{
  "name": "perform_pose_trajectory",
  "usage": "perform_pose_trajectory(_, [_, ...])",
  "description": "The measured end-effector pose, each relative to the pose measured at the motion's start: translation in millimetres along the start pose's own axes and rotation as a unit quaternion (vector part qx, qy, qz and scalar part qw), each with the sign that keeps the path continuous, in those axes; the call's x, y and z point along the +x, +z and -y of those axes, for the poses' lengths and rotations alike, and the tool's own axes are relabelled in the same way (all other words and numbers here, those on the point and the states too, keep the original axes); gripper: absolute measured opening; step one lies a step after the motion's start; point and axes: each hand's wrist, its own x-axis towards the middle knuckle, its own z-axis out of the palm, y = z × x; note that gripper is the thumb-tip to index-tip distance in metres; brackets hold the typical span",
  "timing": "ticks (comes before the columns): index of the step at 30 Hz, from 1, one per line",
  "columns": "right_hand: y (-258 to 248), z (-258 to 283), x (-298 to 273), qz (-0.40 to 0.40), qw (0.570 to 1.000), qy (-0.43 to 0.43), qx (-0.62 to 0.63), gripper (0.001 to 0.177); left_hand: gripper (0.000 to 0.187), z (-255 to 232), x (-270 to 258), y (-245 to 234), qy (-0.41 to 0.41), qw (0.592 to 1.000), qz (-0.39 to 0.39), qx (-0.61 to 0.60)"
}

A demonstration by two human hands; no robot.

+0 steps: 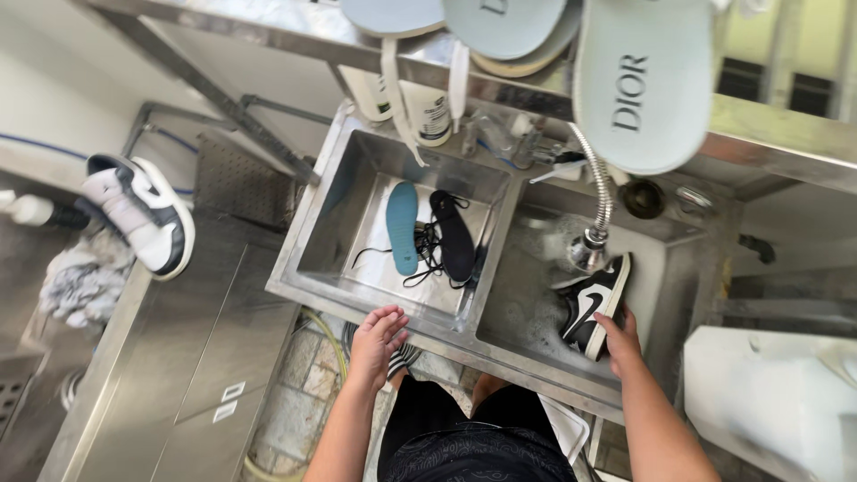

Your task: The person removes the insole from a sneaker and places it in a sink. They then wash their hands and retrieve a small white block, which they use to scrub the sole of the sneaker. The person rinses the shoe and insole under running water and places them in a sink.

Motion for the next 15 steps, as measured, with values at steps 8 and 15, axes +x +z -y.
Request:
perform_pose_trajectory(8, [24,-3,25,0.016,0.998,-0.036,-0.051,0.093,0.024,21,-18,-36,0.02,0.997,-0.062,-0.032])
perform_pose_trajectory(15, [25,-7,43,0.009,0.986,-0.026,-0.166,0.096,0.026,31,-7,-19,-0.001,0.999,-0.048,-0.018])
